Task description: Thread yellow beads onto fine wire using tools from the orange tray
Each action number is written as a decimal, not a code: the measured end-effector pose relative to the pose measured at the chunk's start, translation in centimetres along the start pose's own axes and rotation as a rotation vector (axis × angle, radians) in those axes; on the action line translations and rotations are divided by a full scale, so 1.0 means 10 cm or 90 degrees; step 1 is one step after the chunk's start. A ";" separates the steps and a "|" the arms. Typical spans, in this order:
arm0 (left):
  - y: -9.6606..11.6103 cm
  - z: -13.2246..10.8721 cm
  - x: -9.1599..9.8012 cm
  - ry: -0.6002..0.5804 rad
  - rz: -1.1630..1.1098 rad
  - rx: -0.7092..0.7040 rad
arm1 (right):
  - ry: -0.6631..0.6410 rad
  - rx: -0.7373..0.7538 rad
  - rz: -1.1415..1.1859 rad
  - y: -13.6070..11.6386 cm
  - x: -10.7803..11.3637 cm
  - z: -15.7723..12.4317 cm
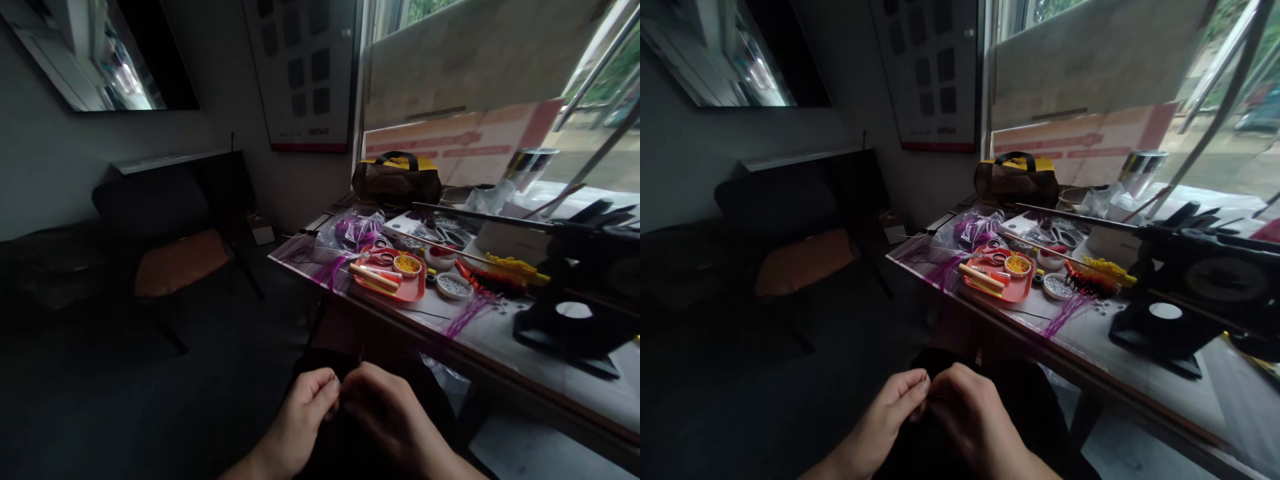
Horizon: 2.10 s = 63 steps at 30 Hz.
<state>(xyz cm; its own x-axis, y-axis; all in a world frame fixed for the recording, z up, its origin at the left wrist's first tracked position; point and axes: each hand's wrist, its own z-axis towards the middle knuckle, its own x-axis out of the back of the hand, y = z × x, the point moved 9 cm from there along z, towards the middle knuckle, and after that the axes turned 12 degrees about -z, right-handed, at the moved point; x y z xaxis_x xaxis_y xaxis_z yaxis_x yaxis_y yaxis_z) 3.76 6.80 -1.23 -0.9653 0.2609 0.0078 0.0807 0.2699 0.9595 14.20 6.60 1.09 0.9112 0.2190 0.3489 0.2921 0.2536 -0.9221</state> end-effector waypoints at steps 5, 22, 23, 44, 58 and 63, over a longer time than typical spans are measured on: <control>-0.26 -0.08 -0.07 0.012 -0.293 0.188 | 0.085 0.279 -0.287 -0.34 0.00 -0.15; 0.57 -0.38 -0.30 0.042 0.539 -0.648 | -0.165 -0.279 0.328 0.25 -0.24 -0.11; 0.55 -0.37 -0.30 0.033 0.541 -0.639 | -0.183 -0.309 0.366 0.29 -0.29 -0.13; 0.33 -0.11 -0.15 -0.024 0.356 -0.213 | -0.033 -0.150 0.170 0.22 -0.16 -0.11; 0.29 -0.01 -0.06 -0.008 0.309 -0.126 | 0.049 -0.020 -0.003 0.10 -0.09 -0.15; 0.24 0.01 -0.11 -0.038 0.309 -0.106 | 0.023 -0.033 0.016 0.17 -0.18 -0.20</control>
<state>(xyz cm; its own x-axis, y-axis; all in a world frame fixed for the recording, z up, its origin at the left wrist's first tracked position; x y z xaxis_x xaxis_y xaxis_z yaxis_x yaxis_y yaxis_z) 5.04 7.24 1.08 -0.8103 0.3736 0.4516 0.4703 -0.0453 0.8813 13.66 4.77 -1.48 0.9278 0.1908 0.3206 0.2832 0.1992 -0.9381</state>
